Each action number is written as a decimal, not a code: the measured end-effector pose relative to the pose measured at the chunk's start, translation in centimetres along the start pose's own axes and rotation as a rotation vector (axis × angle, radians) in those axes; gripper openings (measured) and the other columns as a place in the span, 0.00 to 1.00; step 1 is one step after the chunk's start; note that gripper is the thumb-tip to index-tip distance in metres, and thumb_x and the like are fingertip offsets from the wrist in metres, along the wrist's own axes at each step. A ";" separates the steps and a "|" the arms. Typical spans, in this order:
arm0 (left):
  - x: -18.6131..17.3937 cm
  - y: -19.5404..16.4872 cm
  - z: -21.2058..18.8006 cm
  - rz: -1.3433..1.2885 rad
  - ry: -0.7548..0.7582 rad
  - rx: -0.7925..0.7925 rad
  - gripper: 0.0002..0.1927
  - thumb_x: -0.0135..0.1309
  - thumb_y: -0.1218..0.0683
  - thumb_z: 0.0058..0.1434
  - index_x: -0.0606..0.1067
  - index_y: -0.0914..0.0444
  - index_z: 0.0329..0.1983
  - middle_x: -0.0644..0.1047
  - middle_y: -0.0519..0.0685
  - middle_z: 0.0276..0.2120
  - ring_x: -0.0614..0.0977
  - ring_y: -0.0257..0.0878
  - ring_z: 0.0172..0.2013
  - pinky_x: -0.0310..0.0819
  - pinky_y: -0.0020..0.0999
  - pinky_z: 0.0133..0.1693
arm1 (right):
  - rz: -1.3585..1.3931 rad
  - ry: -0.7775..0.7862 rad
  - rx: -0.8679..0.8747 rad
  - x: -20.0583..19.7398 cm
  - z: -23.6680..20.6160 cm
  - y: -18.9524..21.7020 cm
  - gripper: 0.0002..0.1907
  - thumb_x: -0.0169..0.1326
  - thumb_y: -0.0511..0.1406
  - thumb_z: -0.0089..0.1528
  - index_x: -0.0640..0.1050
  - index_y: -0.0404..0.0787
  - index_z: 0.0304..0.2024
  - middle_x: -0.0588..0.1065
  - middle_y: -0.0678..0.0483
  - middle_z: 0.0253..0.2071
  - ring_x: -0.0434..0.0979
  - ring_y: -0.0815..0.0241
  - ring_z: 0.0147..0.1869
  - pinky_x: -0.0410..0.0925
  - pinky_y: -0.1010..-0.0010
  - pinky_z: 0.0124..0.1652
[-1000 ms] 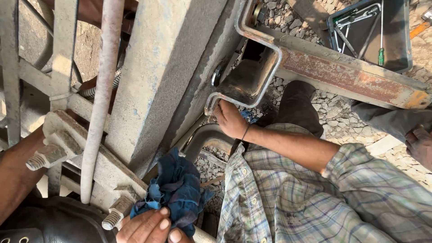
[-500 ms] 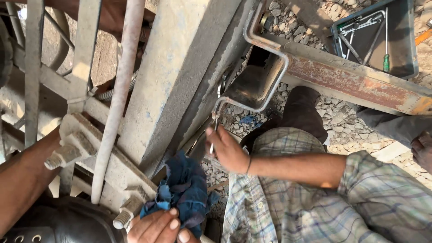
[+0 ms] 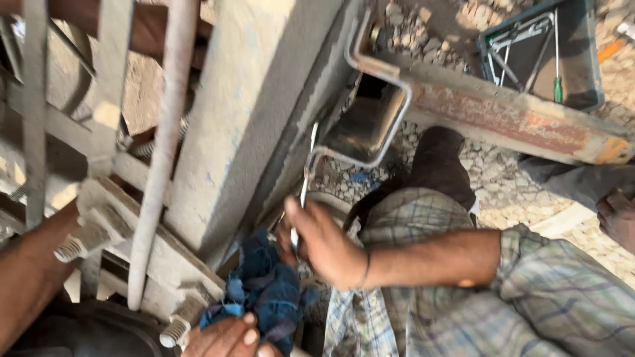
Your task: The person uses a wrench and a hammer to tighten a bolt on a metal frame. They wipe the area with a blue cloth and continue to adjust the bolt while another person assists nearby.
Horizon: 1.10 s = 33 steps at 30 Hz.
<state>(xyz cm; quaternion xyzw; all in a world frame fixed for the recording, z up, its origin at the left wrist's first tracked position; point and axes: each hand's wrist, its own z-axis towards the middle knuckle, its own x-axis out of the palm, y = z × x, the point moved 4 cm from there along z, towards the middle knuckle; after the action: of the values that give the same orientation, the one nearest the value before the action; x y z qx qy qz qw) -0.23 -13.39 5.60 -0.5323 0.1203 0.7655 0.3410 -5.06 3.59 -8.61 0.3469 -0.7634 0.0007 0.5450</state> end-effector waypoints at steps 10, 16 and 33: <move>-0.2 1.2 -3.1 0.016 0.036 0.081 0.15 0.48 0.44 0.67 0.74 0.60 0.38 0.79 0.49 0.28 0.81 0.40 0.29 0.79 0.38 0.37 | -0.903 -0.142 -0.218 -9.4 9.0 2.0 0.18 0.39 0.49 0.73 0.65 0.43 0.41 0.67 0.55 0.28 0.69 0.66 0.26 0.64 0.74 0.24; -0.1 1.2 -2.1 -0.001 -0.003 0.090 0.14 0.48 0.46 0.68 0.73 0.60 0.37 0.79 0.48 0.27 0.79 0.38 0.26 0.76 0.35 0.32 | 0.371 -0.174 0.170 -0.5 2.7 0.7 0.16 0.44 0.46 0.74 0.64 0.43 0.40 0.64 0.53 0.32 0.68 0.64 0.31 0.61 0.73 0.27; 0.0 -0.2 -0.8 0.111 0.074 -0.164 0.13 0.46 0.46 0.64 0.74 0.57 0.29 0.78 0.47 0.26 0.81 0.42 0.31 0.77 0.47 0.41 | -0.408 -0.233 0.023 -4.0 6.1 3.0 0.20 0.39 0.52 0.71 0.65 0.42 0.40 0.69 0.53 0.27 0.70 0.64 0.24 0.65 0.71 0.22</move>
<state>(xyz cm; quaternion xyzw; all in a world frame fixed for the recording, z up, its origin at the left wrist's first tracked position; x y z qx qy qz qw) 0.54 -13.66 5.26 -0.5788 0.0992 0.7702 0.2489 -11.08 5.63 -13.32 0.4977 -0.7352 -0.1408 0.4382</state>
